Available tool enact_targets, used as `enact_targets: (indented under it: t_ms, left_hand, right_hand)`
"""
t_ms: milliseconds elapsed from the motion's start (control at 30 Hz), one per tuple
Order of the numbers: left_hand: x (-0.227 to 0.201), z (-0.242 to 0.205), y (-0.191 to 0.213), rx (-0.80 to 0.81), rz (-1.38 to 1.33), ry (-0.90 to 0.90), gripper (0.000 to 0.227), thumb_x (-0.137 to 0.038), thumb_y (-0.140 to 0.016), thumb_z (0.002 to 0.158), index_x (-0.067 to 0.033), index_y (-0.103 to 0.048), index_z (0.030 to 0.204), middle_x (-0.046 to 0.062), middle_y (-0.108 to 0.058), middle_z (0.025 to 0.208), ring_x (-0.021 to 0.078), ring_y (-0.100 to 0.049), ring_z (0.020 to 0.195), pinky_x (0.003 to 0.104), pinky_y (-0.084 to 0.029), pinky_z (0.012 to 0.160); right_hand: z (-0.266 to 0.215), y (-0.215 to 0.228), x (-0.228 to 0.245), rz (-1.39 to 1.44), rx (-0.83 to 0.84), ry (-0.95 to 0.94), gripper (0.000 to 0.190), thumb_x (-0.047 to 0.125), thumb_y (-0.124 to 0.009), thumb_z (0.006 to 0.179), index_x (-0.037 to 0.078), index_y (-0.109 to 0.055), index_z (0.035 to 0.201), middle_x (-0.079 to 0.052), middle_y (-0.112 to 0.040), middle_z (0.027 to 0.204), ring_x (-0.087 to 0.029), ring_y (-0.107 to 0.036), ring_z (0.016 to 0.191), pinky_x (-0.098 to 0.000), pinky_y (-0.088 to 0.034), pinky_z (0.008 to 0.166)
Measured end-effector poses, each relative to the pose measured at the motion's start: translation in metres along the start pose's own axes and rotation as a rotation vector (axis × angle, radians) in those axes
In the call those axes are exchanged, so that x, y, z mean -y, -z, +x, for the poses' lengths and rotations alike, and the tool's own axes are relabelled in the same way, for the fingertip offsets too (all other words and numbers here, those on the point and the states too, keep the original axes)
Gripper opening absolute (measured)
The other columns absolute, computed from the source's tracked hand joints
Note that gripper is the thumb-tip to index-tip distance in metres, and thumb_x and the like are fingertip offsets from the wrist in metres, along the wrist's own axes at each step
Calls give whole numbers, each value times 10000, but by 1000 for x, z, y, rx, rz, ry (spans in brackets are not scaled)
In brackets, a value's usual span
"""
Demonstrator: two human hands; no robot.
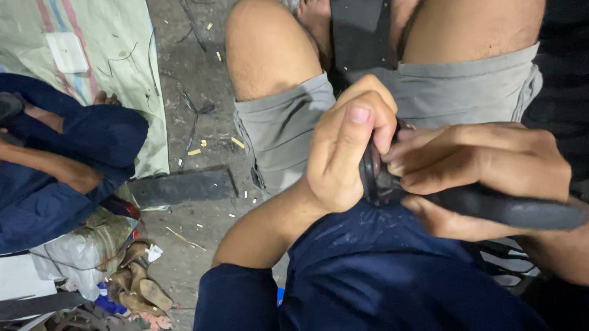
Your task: The person assembles brown sandals by attaching the upper strap to the sole using a handheld tool. They repeatedly press the strap into place, flip the sandal to inspect the attachment, and use a small heating device to secure the bond.
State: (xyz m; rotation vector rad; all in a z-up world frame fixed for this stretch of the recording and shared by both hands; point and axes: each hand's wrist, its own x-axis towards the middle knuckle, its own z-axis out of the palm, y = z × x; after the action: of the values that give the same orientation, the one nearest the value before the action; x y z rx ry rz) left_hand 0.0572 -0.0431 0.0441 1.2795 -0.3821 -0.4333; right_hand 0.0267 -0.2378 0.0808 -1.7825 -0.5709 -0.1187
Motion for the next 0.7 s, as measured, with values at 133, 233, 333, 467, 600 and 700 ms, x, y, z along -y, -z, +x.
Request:
enact_targets:
  t_ms: [133, 233, 333, 467, 600, 700]
  left_hand:
    - [-2, -6, -3, 24, -12, 7, 459, -310, -304, 1225, -10, -513, 949, 81, -509, 899, 135, -468, 770, 251, -406, 754]
    - [-7, -11, -13, -9, -53, 47, 324, -269, -345, 1230, -12, -491, 1100, 89, -521, 956, 128, -458, 789, 244, -415, 769]
    - [-17, -12, -14, 32, -107, 51, 257, -277, -393, 1225, -30, -464, 1221, 82, -528, 1029, 121, -472, 844, 248, -430, 815]
    - [-9, 5, 2, 113, 102, -296, 321, -360, -473, 1147, -61, -486, 1262, 11, -588, 1031, 127, -555, 882, 308, -440, 838]
    - [15, 7, -2, -57, 21, -342, 556, -561, -459, 1060, -88, -466, 1352, 30, -615, 1062, 143, -593, 907, 344, -446, 859]
    - [29, -11, -20, -234, -149, -120, 843, -707, -284, 1023, -51, -298, 1553, 144, -525, 1239, 203, -502, 1072, 345, -418, 991]
  right_hand:
    - [-2, 5, 7, 52, 4, -175, 195, 48, -807, 762, 0, -652, 869, -162, -735, 881, -242, -784, 878, -345, -645, 806]
    - [10, 8, 15, 69, 45, -146, 173, 40, -794, 771, 20, -662, 882, -150, -739, 888, -227, -787, 876, -358, -611, 817]
    - [26, 21, 29, 48, 118, -101, 168, 56, -784, 776, 44, -671, 899, -118, -740, 892, -225, -784, 894, -389, -600, 862]
    - [19, 26, 32, 6, 120, -23, 171, 87, -783, 775, 63, -668, 898, -114, -737, 917, -244, -774, 922, -432, -612, 911]
    - [-19, 0, 13, 115, 20, -221, 172, 69, -791, 793, 51, -647, 886, -108, -745, 923, -240, -784, 943, -427, -634, 956]
    - [-42, -19, -1, 117, -28, -255, 191, 58, -802, 823, 24, -640, 919, -110, -746, 918, -246, -786, 945, -434, -644, 997]
